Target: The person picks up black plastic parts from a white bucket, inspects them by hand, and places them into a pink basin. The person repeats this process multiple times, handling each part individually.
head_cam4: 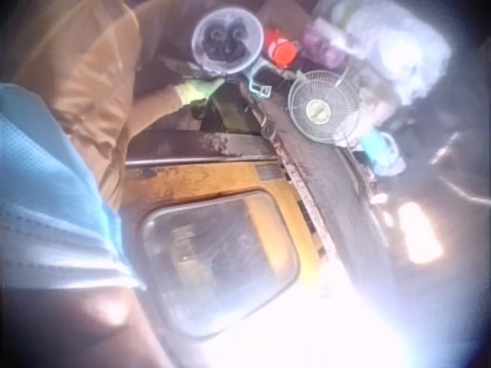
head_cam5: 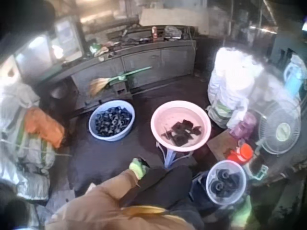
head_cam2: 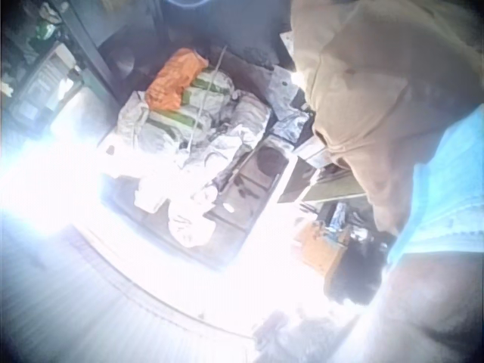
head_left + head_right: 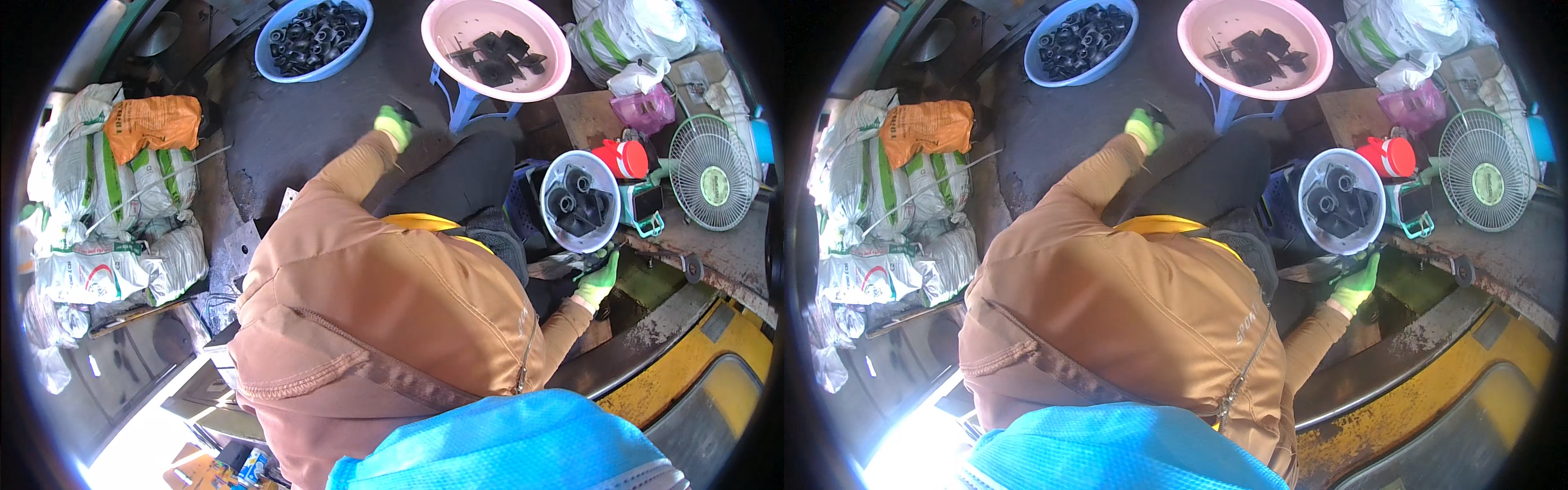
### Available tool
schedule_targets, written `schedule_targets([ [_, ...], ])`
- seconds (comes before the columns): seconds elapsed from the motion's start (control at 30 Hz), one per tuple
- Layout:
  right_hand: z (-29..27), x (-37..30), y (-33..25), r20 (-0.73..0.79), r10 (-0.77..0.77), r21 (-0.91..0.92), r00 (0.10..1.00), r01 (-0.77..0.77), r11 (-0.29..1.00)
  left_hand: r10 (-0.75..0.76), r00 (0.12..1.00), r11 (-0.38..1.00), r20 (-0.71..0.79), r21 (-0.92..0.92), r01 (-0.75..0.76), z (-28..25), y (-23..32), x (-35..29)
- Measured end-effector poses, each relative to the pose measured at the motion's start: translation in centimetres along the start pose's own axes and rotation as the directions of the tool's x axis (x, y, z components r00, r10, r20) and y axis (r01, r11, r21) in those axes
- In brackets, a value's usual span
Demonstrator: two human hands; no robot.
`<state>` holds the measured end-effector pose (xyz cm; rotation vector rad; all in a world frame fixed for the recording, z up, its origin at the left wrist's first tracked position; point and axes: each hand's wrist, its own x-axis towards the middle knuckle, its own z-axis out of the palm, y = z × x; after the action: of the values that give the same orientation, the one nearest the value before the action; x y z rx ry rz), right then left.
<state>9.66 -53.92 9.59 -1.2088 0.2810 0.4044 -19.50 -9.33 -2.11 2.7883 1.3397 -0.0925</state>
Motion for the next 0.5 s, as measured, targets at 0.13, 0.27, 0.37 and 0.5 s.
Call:
schedule_targets([
  [0.13,-0.5,-0.2,-0.1,0.034,0.028,0.005,0.999,-0.028,1.000,-0.669,0.727,0.513,-0.154,-0.803,0.302,-3.5,-7.2,6.6],
  [0.27,-0.3,-0.1,-0.2,0.006,0.043,-0.048,0.999,-0.043,0.998,-0.721,0.684,-0.154,0.109,-0.988,-0.005,-9.7,-9.3,13.5],
  [0.37,-0.4,-0.1,-0.3,-0.027,0.007,-0.106,1.000,-0.010,0.994,-0.410,0.882,-0.558,0.231,-0.829,-0.043,-11.1,-5.6,15.9],
  [0.5,-1.2,0.3,-0.3,-0.031,0.087,0.049,0.996,-0.086,0.995,0.153,0.961,-0.643,0.232,-0.715,0.275,-8.5,5.8,14.2],
])
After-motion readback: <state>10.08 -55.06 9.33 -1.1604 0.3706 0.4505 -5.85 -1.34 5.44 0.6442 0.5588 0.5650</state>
